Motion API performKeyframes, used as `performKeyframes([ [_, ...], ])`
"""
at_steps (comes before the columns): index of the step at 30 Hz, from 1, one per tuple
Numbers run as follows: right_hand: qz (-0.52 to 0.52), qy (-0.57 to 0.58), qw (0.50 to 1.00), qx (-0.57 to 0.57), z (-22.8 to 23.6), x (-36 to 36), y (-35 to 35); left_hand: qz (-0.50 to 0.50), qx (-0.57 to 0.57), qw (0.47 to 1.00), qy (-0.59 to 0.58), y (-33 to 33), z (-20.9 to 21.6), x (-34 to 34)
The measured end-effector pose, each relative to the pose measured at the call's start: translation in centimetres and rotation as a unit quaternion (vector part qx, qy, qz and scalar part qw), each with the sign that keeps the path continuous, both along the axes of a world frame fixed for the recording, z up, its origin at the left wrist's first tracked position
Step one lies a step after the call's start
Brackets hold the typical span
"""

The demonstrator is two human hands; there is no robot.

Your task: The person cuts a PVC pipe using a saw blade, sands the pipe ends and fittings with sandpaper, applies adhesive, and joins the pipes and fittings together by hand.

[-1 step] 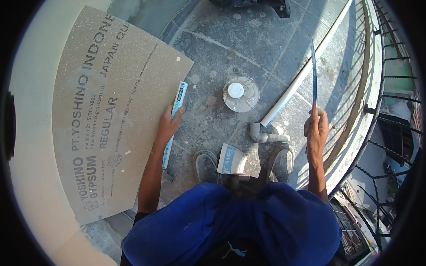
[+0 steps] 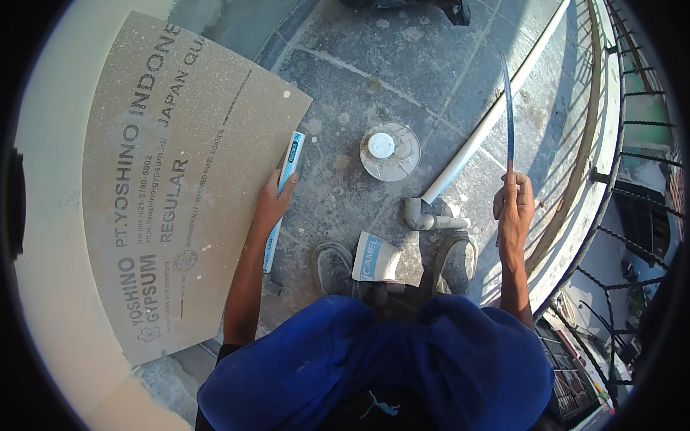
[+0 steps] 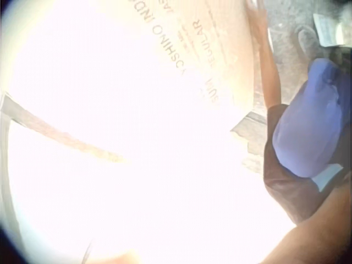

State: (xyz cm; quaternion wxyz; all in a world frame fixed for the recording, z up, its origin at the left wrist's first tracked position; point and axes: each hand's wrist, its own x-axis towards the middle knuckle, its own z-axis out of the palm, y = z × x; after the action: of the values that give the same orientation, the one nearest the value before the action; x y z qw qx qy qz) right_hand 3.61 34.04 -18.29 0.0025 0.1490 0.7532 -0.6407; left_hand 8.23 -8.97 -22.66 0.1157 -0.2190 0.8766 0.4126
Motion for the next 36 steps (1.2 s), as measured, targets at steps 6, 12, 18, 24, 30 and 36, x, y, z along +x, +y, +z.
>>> performKeyframes([
  [6,0.02,-0.02,1.0,-0.012,0.6,-1.9,-1.2,-0.052,-0.057,0.995,0.061,0.1,-0.3,0.2],
  [12,0.031,0.052,0.997,0.048,2.5,-5.0,-0.7,-0.024,-0.135,0.99,0.043,1.4,-0.8,0.8],
  [18,0.042,-0.06,0.997,0.027,11.8,-7.0,0.7,-0.078,-0.158,0.984,0.011,2.2,-1.7,0.2],
  [24,0.015,0.001,0.99,0.139,28.3,-4.3,0.2,-0.053,-0.103,0.975,-0.19,-1.7,6.1,0.6],
  [30,-0.136,-0.064,0.97,0.19,50.7,3.5,-2.0,-0.194,0.057,0.958,-0.204,3.0,27.8,-0.1],
  [36,-0.285,-0.019,0.921,0.265,64.4,15.1,-5.9,-0.313,0.115,0.913,-0.233,9.1,43.3,-4.2],
])
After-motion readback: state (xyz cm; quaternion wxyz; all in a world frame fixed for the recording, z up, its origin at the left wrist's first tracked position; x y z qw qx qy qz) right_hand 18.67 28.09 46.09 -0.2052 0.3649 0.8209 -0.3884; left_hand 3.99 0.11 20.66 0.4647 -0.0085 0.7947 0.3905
